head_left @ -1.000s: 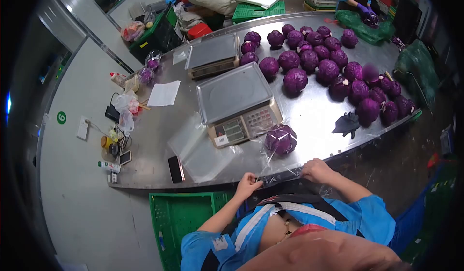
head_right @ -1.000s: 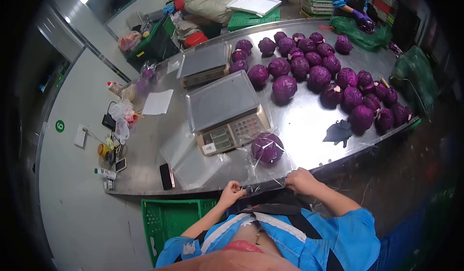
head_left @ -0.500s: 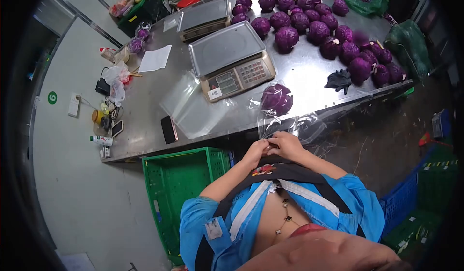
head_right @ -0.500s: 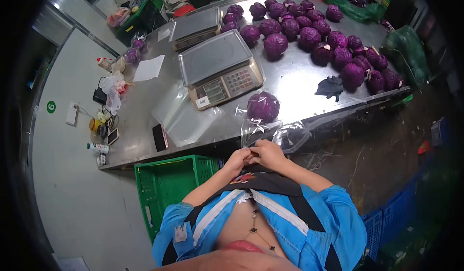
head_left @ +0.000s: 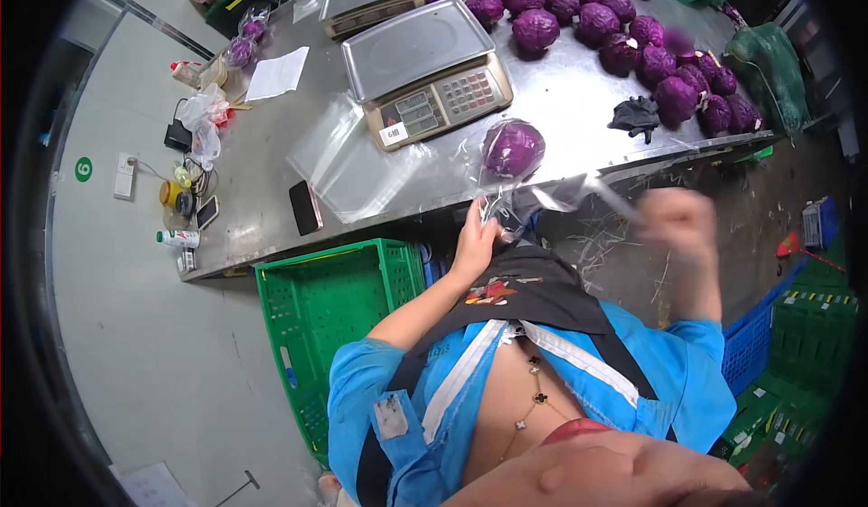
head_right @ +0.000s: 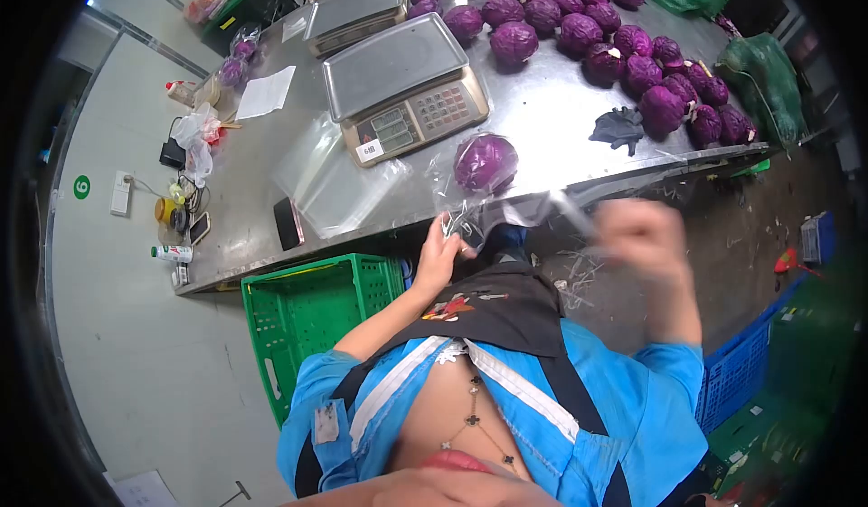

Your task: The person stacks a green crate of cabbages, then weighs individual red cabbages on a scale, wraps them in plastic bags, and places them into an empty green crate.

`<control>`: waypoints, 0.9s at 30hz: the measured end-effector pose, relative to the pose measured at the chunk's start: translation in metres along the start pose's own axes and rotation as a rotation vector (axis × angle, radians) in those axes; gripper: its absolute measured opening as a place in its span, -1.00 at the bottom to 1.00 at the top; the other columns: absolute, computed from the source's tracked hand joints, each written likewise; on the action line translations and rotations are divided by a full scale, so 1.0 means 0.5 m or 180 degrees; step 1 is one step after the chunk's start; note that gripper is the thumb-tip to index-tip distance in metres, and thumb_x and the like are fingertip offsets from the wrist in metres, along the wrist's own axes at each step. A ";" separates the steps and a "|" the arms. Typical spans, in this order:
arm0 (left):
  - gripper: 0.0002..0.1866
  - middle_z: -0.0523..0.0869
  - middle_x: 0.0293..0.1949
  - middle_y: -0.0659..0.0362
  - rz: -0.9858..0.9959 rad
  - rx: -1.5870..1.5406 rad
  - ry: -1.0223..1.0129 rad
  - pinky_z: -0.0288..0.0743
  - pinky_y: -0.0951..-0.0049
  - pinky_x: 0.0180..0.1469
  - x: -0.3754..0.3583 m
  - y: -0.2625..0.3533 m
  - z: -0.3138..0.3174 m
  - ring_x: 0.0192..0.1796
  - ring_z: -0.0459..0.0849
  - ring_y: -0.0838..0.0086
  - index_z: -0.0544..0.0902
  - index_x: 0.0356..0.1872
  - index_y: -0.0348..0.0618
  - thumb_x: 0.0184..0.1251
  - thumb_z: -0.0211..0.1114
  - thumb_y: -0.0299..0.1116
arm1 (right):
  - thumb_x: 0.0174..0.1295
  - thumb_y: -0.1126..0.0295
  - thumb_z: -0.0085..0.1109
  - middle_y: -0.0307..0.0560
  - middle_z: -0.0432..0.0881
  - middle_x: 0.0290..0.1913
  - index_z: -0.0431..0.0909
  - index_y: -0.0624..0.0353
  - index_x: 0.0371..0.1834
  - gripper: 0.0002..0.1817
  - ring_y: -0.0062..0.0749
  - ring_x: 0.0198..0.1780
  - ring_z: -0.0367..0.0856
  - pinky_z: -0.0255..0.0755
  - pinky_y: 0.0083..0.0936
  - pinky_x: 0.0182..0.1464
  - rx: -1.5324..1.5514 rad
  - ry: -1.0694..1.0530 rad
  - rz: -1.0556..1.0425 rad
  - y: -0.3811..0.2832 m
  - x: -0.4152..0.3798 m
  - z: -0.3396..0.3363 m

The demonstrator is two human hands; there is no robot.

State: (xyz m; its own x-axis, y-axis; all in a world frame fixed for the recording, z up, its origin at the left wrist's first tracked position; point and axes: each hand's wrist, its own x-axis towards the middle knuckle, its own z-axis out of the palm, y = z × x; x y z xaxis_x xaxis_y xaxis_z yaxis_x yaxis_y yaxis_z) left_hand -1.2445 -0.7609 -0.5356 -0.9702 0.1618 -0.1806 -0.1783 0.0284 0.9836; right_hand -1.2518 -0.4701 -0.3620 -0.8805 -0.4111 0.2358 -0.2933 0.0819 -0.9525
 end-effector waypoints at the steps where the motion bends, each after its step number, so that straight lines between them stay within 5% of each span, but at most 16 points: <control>1: -0.46 0.56 -0.61 0.13 0.0272 0.0194 0.0131 0.41 0.58 -0.35 -0.024 0.023 -0.012 -0.51 0.53 0.55 0.00 0.23 -0.44 0.28 -0.08 -0.48 | -0.13 0.42 0.24 -0.27 0.39 -0.70 0.39 0.15 -0.76 -0.78 -0.59 -0.69 0.34 0.10 -0.62 -0.71 0.1405 0.0943 -0.0770 -0.020 -0.029 -0.027; 3: -0.47 0.51 -0.67 0.18 0.1489 0.0950 0.0102 0.37 0.59 -0.45 -0.063 0.036 -0.064 -0.61 0.45 0.58 0.04 0.23 -0.42 0.24 -0.08 -0.55 | -0.07 0.38 0.20 -0.25 0.45 -0.58 0.43 0.14 -0.60 -0.86 -0.59 -0.59 0.40 0.22 -0.64 -0.62 0.1164 0.1187 -0.0472 0.035 -0.097 -0.177; 5: -0.56 0.48 -0.67 0.20 0.2652 0.1135 0.0127 0.32 0.61 -0.54 -0.053 -0.001 -0.140 -0.66 0.40 0.58 0.20 0.15 -0.41 0.24 -0.04 -0.54 | -0.01 0.34 0.15 -0.24 0.50 -0.46 0.47 0.14 -0.44 -0.86 -0.58 -0.50 0.46 0.33 -0.66 -0.53 0.0060 0.1098 0.1226 0.207 -0.153 -0.298; 6: -0.52 0.52 -0.55 0.14 0.1938 0.1465 0.0436 0.37 0.54 -0.43 -0.032 -0.058 -0.185 -0.54 0.47 0.48 0.22 0.14 -0.38 0.19 0.08 -0.48 | -0.03 0.30 0.18 -0.18 0.55 -0.39 0.46 0.21 -0.21 -0.68 -0.47 -0.32 0.53 0.43 -0.51 -0.31 -0.2318 0.0694 0.1916 0.292 -0.162 -0.281; 8: -0.37 0.52 -0.24 0.02 0.1535 0.2508 0.0915 0.34 0.36 -0.15 0.018 -0.051 -0.184 -0.21 0.49 0.28 0.25 0.12 -0.34 0.01 0.28 -0.31 | -0.16 0.31 0.33 0.07 0.46 0.02 0.26 0.24 0.12 -0.29 -0.07 0.04 0.45 0.35 -0.34 0.04 -0.4808 -0.0403 0.2728 0.404 -0.178 -0.216; 9: -0.27 0.48 -0.05 -0.04 0.1873 0.3265 0.1088 0.28 0.25 0.03 0.050 0.000 -0.155 0.00 0.45 0.18 0.27 0.11 -0.31 -0.10 0.37 -0.22 | -0.27 0.37 0.42 0.21 0.29 0.16 0.10 0.28 0.22 -0.08 0.08 0.14 0.31 0.22 -0.29 0.17 -0.2826 0.0370 0.1283 0.371 -0.114 -0.145; 10: -0.17 0.22 0.22 -0.03 0.1843 0.3024 0.0497 0.01 0.17 0.21 0.075 -0.006 -0.143 0.25 0.16 0.10 0.29 0.12 -0.21 -0.27 0.42 -0.10 | -0.35 0.37 0.47 0.27 0.20 0.21 0.04 0.33 0.25 0.02 0.11 0.19 0.23 0.16 -0.23 0.20 -0.3050 0.0683 0.0808 0.357 -0.048 -0.077; 11: -0.31 0.36 0.16 0.03 0.1912 0.3319 0.0219 0.02 0.14 0.19 0.094 0.017 -0.115 0.23 0.23 0.12 0.39 0.06 -0.15 -0.19 0.38 -0.13 | -0.33 0.30 0.47 0.25 0.22 0.20 0.05 0.36 0.23 0.01 0.08 0.17 0.26 0.17 -0.23 0.18 -0.3485 0.0712 0.0460 0.342 0.004 -0.015; 14: -0.55 0.56 -0.03 0.11 0.2793 0.3239 -0.0511 0.14 0.20 0.14 0.179 -0.035 -0.092 0.10 0.42 0.21 0.53 -0.07 -0.11 -0.03 0.29 -0.18 | -0.16 0.40 0.32 0.20 0.54 -0.20 0.52 0.33 -0.30 -0.66 0.02 -0.09 0.49 0.38 -0.29 -0.07 -0.1932 0.0394 -0.0964 0.421 0.109 0.109; 15: -0.66 0.62 -0.16 0.10 0.1549 0.2062 -0.0316 0.23 0.26 0.05 0.201 -0.055 -0.101 -0.02 0.51 0.27 0.56 -0.15 -0.16 0.07 0.22 -0.21 | 0.01 0.44 0.19 0.09 0.60 -0.37 0.54 0.33 -0.36 -0.82 -0.15 -0.27 0.58 0.43 -0.39 -0.18 -0.1435 0.0105 -0.0362 0.431 0.136 0.125; 16: -0.74 0.67 -0.28 0.10 0.0320 0.0856 -0.0111 0.33 0.32 -0.04 0.220 -0.066 -0.108 -0.14 0.60 0.33 0.59 -0.24 -0.20 0.17 0.15 -0.24 | 0.09 0.43 0.12 0.05 0.60 -0.38 0.54 0.32 -0.38 -0.85 -0.24 -0.32 0.58 0.43 -0.44 -0.22 -0.0124 0.0592 0.0368 0.460 0.152 0.110; 17: -0.74 0.66 -0.43 0.06 0.0378 -0.0332 0.0545 0.41 0.41 -0.23 0.235 -0.077 -0.120 -0.33 0.62 0.41 0.57 -0.34 -0.27 0.27 0.06 -0.26 | 0.16 0.42 0.06 0.02 0.61 -0.40 0.54 0.31 -0.40 -0.84 -0.33 -0.36 0.59 0.42 -0.49 -0.25 0.1211 0.1046 0.1092 0.489 0.168 0.088; 19: -0.74 0.63 -0.49 0.08 0.0133 -0.0738 0.0957 0.41 0.41 -0.23 0.254 -0.016 -0.129 -0.38 0.61 0.42 0.55 -0.42 -0.27 0.30 0.03 -0.28 | 0.25 0.32 -0.05 -0.05 0.60 -0.42 0.52 0.29 -0.38 -0.75 -0.48 -0.46 0.57 0.40 -0.59 -0.36 0.1096 0.0755 0.0991 0.491 0.199 0.071; 23: -0.79 0.64 -0.46 0.10 -0.0476 -0.0941 0.1074 0.40 0.36 -0.15 0.313 0.014 -0.136 -0.32 0.61 0.31 0.52 -0.35 -0.33 0.24 0.07 -0.34 | 0.25 0.15 -0.10 -0.12 0.53 -0.55 0.45 0.25 -0.40 -0.65 -0.48 -0.62 0.50 0.29 -0.64 -0.63 0.1566 0.1463 0.2240 0.522 0.224 0.097; 25: -0.80 0.62 -0.44 0.06 0.2284 0.2278 0.3167 0.32 0.22 -0.04 0.315 0.129 -0.096 -0.29 0.58 0.18 0.52 -0.28 -0.27 0.11 0.16 -0.37 | 0.26 0.15 -0.12 -0.14 0.52 -0.56 0.45 0.23 -0.42 -0.66 -0.50 -0.66 0.48 0.28 -0.66 -0.68 0.1573 0.1308 0.2387 0.521 0.232 0.090; 27: -0.77 0.61 -0.37 -0.02 0.3075 0.2339 0.0712 0.32 0.14 -0.03 0.322 0.192 -0.028 -0.18 0.56 0.14 0.59 -0.34 -0.19 0.09 0.15 -0.25 | 0.25 0.17 -0.11 -0.16 0.51 -0.58 0.45 0.22 -0.43 -0.67 -0.49 -0.68 0.46 0.31 -0.66 -0.66 0.1920 0.1154 0.2637 0.531 0.240 0.092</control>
State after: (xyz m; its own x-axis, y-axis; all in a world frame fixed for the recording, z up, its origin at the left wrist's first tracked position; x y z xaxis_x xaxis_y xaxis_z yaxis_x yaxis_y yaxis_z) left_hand -1.4202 -0.7457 -0.4703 -0.6722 0.2539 0.6955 0.6917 0.5503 0.4677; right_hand -1.4181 -0.5391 -0.5955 -0.8073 -0.1328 -0.5750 0.5864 -0.2899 -0.7563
